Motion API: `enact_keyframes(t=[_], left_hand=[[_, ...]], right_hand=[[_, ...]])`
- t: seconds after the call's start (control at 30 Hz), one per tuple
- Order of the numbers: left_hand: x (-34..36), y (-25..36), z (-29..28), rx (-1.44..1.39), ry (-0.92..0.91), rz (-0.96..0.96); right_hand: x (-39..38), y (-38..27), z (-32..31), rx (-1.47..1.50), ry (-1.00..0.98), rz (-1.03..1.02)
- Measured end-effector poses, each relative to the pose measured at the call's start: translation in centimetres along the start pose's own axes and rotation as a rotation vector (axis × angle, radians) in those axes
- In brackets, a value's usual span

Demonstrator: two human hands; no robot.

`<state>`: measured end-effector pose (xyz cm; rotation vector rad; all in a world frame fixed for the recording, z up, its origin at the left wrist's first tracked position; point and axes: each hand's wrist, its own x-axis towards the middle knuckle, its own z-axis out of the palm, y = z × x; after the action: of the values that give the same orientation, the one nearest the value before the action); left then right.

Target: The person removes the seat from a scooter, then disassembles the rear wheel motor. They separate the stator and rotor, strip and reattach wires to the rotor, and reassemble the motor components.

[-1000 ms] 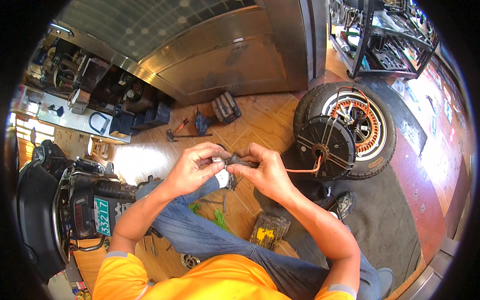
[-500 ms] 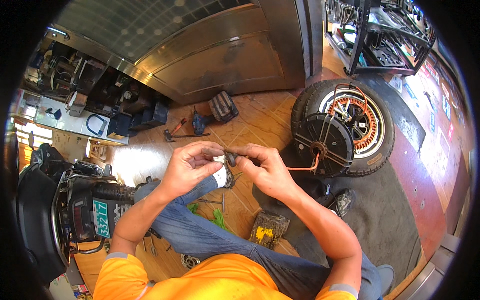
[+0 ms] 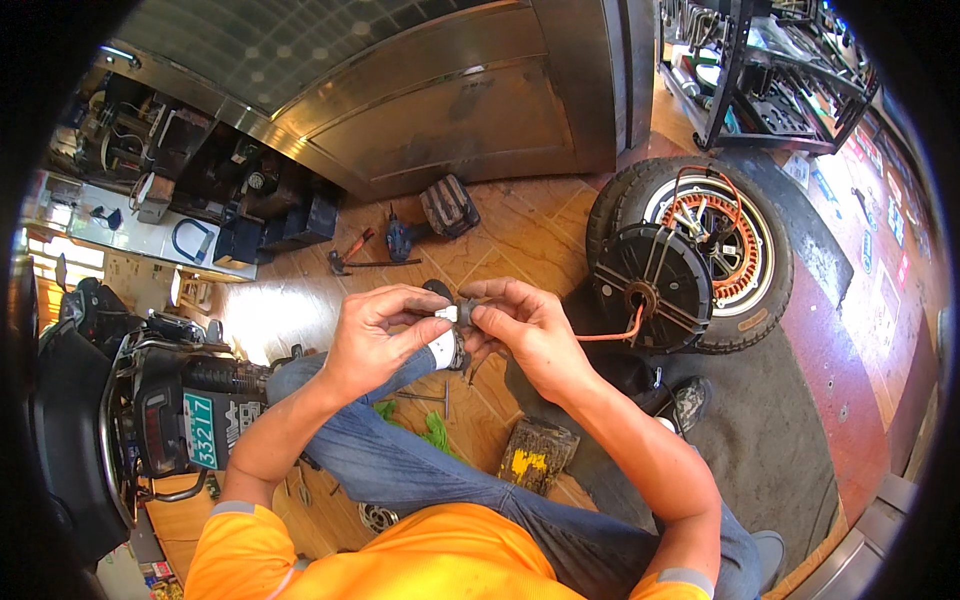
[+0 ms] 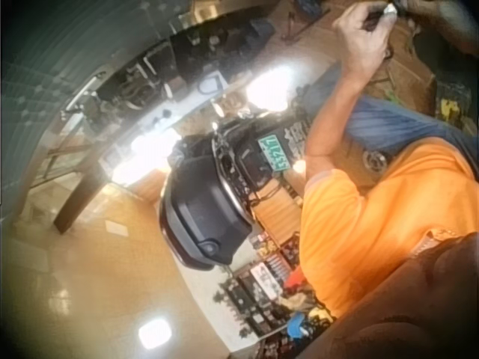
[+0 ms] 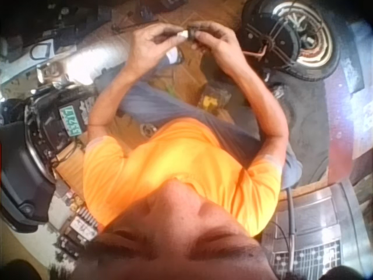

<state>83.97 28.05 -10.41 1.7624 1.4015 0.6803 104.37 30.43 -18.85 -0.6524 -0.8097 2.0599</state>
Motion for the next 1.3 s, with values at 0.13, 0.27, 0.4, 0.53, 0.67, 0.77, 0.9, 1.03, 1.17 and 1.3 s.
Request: enact_keyframes(t=[0.13, 0.27, 0.4, 0.53, 0.67, 0.77, 0.9, 1.03, 1.17, 1.3], left_hand=[[0.0, 0.1, 0.2, -0.252, -0.015, -0.115], [0.2, 0.2, 0.0, -0.149, -0.05, -0.141], [0.5, 0.3, -0.1, 0.019, -0.023, 0.017], [0.5, 0.4, 0.0, 0.077, 0.01, 0.07], [0.4, -0.1, 0.0, 0.103, 0.029, 0.143], [0.7, -0.9, 0.0, -0.257, -0.008, -0.057], [0.6, -1.8, 0.3, -0.675, -0.097, -0.265], [0.3, -2.3, 1.4, -0.713, -0.073, -0.285], [0.8, -3.5, 1.3, -0.683, -0.043, -0.348], [1.7, -7.4, -0.2, -0.634, 0.171, -0.366]], right_hand=[[0.2, 0.4, 0.0, 0.083, 0.005, 0.052], [0.4, 0.6, -0.5, 0.113, -0.053, 0.085], [0.3, 0.7, -0.7, 0.049, -0.07, 0.066], [0.1, 0.7, -0.5, -0.042, -0.095, 0.004], [-0.1, 0.4, -0.4, -0.091, -0.135, -0.017], [-0.1, 0.2, -0.5, -0.224, -0.093, -0.055], [-0.2, 0.3, -0.2, -0.32, -0.063, -0.116], [0.0, 0.5, 0.2, -0.597, -0.003, -0.307], [0.0, 1.3, -0.1, -0.753, 0.018, -0.431], [-0.7, 3.7, -1.0, -0.862, 0.11, -0.449]])
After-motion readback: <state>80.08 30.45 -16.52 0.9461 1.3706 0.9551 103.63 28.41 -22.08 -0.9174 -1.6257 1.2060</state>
